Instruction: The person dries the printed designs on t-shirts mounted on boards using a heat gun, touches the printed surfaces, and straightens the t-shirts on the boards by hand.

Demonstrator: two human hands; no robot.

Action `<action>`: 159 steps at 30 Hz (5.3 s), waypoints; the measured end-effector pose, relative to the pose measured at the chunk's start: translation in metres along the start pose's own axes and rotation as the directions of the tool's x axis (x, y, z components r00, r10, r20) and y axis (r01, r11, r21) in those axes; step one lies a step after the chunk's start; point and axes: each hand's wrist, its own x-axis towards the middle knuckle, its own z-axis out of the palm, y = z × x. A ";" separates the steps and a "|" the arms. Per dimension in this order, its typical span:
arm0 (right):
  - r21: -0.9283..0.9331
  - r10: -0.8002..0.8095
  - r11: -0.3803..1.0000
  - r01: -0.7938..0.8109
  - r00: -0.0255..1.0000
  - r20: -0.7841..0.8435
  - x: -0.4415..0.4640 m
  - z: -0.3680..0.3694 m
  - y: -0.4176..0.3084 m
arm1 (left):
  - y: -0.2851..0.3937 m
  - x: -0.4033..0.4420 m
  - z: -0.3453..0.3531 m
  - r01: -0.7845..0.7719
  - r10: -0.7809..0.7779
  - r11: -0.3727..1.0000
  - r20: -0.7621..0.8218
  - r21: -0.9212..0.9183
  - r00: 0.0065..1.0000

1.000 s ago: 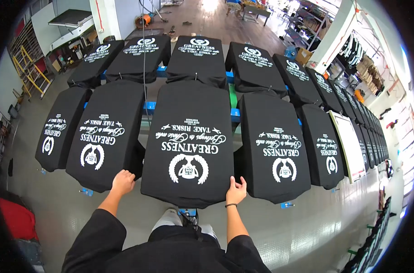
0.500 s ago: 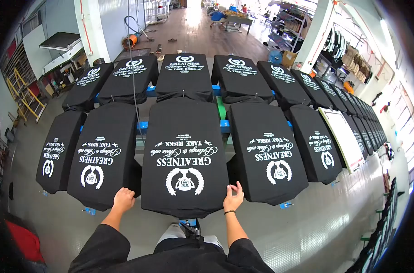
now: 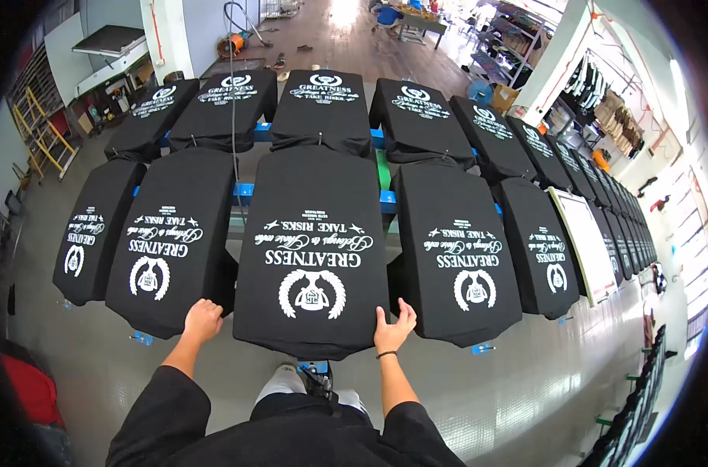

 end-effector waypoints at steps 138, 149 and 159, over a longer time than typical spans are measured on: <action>-0.281 0.105 0.958 -0.059 0.983 0.150 0.001 -0.006 -0.006 | 0.001 -0.002 0.002 0.016 -0.016 1.000 -0.005 -0.026 1.000; -0.014 -0.067 0.997 0.074 0.960 0.273 0.004 -0.004 0.010 | 0.000 -0.001 0.000 -0.013 0.012 1.000 -0.043 -0.028 0.999; -0.142 0.035 0.990 0.001 0.968 0.247 0.003 -0.007 0.000 | 0.000 -0.002 0.002 -0.012 0.012 0.999 0.003 -0.031 1.000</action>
